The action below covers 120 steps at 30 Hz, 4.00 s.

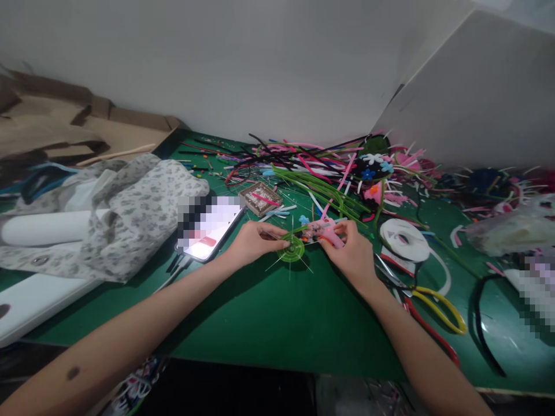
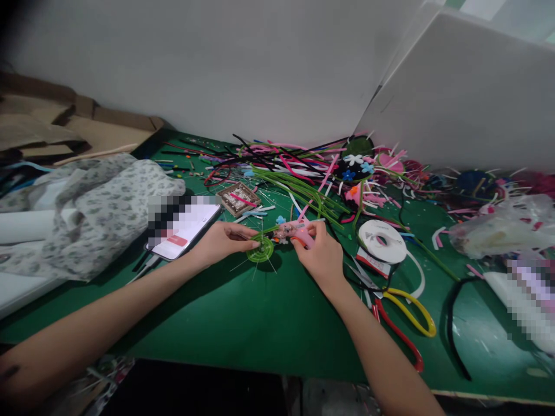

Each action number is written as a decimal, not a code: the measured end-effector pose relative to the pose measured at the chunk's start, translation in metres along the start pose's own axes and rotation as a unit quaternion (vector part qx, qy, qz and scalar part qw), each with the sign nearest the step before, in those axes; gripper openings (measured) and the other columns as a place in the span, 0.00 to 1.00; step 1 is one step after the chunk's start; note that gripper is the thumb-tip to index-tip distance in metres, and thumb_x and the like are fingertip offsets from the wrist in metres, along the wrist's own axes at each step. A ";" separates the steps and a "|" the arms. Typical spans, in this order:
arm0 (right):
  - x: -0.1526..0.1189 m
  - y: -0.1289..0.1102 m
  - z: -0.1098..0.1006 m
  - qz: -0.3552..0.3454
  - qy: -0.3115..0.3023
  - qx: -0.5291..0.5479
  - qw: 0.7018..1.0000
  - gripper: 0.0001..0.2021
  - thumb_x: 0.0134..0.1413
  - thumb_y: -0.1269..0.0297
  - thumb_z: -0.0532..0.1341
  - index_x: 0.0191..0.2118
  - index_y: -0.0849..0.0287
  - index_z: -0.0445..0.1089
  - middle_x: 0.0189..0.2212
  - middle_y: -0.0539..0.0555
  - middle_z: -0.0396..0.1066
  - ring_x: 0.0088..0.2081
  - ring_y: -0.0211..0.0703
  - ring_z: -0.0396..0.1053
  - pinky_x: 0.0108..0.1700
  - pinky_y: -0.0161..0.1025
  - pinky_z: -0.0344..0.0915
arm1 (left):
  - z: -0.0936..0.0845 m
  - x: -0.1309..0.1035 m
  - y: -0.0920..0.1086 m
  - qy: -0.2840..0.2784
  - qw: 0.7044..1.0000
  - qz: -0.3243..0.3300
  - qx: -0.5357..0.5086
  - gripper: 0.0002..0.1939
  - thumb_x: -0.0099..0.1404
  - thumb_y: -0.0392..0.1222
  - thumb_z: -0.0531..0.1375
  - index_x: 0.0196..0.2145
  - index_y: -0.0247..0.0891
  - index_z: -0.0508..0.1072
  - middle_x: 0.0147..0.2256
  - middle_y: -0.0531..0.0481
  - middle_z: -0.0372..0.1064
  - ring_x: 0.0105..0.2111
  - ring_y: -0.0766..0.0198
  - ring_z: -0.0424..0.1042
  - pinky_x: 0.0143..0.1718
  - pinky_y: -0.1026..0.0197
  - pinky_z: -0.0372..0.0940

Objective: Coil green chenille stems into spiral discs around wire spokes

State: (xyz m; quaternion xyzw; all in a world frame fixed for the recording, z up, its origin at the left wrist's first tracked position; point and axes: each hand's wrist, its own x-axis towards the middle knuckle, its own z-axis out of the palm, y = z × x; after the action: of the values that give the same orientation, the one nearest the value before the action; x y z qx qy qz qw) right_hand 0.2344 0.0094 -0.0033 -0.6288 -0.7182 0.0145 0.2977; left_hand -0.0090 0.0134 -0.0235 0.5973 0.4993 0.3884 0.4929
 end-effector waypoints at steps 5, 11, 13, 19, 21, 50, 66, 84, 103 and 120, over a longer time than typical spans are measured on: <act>0.001 0.002 0.000 0.005 -0.004 -0.041 0.999 0.18 0.44 0.54 0.63 0.40 0.54 0.61 0.34 0.52 0.74 0.34 0.50 0.73 0.30 0.38 0.59 | 0.001 0.000 0.001 0.015 1.000 0.005 0.008 0.16 0.48 0.48 0.69 0.36 0.39 0.80 0.30 0.45 0.77 0.30 0.60 0.75 0.33 0.59 0.69; 0.002 0.005 0.001 -0.018 0.010 -0.116 0.993 0.17 0.45 0.49 0.62 0.37 0.54 0.64 0.32 0.54 0.73 0.34 0.52 0.71 0.26 0.37 0.55 | 0.003 -0.002 0.002 0.004 1.000 0.012 0.009 0.15 0.49 0.46 0.69 0.36 0.40 0.81 0.30 0.45 0.78 0.28 0.60 0.75 0.30 0.60 0.69; 0.002 0.004 0.001 -0.048 0.026 -0.127 0.990 0.18 0.46 0.47 0.62 0.37 0.55 0.65 0.33 0.55 0.72 0.37 0.54 0.69 0.28 0.39 0.57 | 0.003 -0.004 0.002 0.000 1.000 0.014 0.016 0.15 0.49 0.46 0.69 0.36 0.40 0.81 0.31 0.45 0.78 0.28 0.60 0.75 0.29 0.61 0.69; 0.001 -0.002 -0.004 -0.151 0.052 -0.050 0.986 0.10 0.56 0.58 0.57 0.39 0.57 0.67 0.40 0.58 0.71 0.45 0.52 0.65 0.44 0.44 0.63 | 0.005 -0.006 0.004 -0.017 0.999 0.022 0.034 0.16 0.50 0.48 0.68 0.37 0.41 0.81 0.32 0.46 0.79 0.29 0.58 0.76 0.31 0.59 0.70; 0.000 -0.004 -0.005 -0.166 0.048 -0.022 0.985 0.08 0.57 0.60 0.56 0.39 0.57 0.67 0.40 0.58 0.71 0.45 0.52 0.65 0.46 0.45 0.63 | 0.006 -0.007 0.004 -0.016 0.999 0.021 0.034 0.16 0.50 0.48 0.68 0.37 0.41 0.81 0.32 0.45 0.79 0.29 0.58 0.76 0.31 0.59 0.70; 0.001 0.012 0.008 -0.053 -0.032 -0.077 0.995 0.23 0.51 0.57 0.57 0.53 0.57 0.62 0.45 0.61 0.72 0.44 0.58 0.69 0.35 0.46 0.66 | -0.001 -0.002 0.012 0.034 0.999 -0.028 -0.025 0.16 0.47 0.45 0.71 0.34 0.37 0.80 0.32 0.46 0.78 0.31 0.60 0.75 0.34 0.60 0.70; 0.002 0.004 0.000 -0.054 -0.013 0.017 0.998 0.22 0.50 0.58 0.59 0.51 0.59 0.63 0.38 0.59 0.72 0.38 0.53 0.70 0.39 0.46 0.66 | 0.002 -0.003 0.011 0.015 0.999 -0.025 -0.041 0.15 0.47 0.44 0.71 0.34 0.39 0.79 0.32 0.46 0.78 0.30 0.61 0.75 0.34 0.60 0.70; 0.002 0.003 0.000 -0.039 -0.023 0.007 0.999 0.19 0.50 0.60 0.60 0.48 0.58 0.63 0.37 0.57 0.72 0.36 0.51 0.71 0.37 0.44 0.65 | -0.001 -0.002 0.007 0.002 1.000 0.011 -0.012 0.21 0.50 0.46 0.69 0.42 0.37 0.78 0.30 0.48 0.75 0.28 0.64 0.73 0.31 0.63 0.69; 0.002 0.003 0.000 -0.039 -0.024 0.002 0.999 0.18 0.49 0.61 0.60 0.47 0.58 0.62 0.37 0.57 0.72 0.36 0.51 0.71 0.36 0.44 0.64 | -0.001 -0.002 0.009 -0.001 1.000 0.010 -0.015 0.20 0.50 0.46 0.69 0.41 0.38 0.79 0.29 0.49 0.74 0.27 0.66 0.72 0.30 0.65 0.68; 0.002 0.005 0.002 -0.039 -0.022 0.005 0.999 0.18 0.49 0.60 0.60 0.46 0.57 0.61 0.37 0.57 0.72 0.36 0.51 0.71 0.36 0.43 0.64 | 0.000 -0.002 0.010 0.011 0.999 -0.014 -0.033 0.17 0.50 0.45 0.70 0.38 0.38 0.79 0.30 0.47 0.77 0.28 0.65 0.73 0.29 0.63 0.69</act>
State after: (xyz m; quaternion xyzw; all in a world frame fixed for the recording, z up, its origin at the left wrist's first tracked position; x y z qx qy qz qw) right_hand 0.2382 0.0126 -0.0061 -0.5986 -0.7484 0.0206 0.2848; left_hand -0.0068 0.0113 -0.0135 0.5692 0.4998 0.4049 0.5121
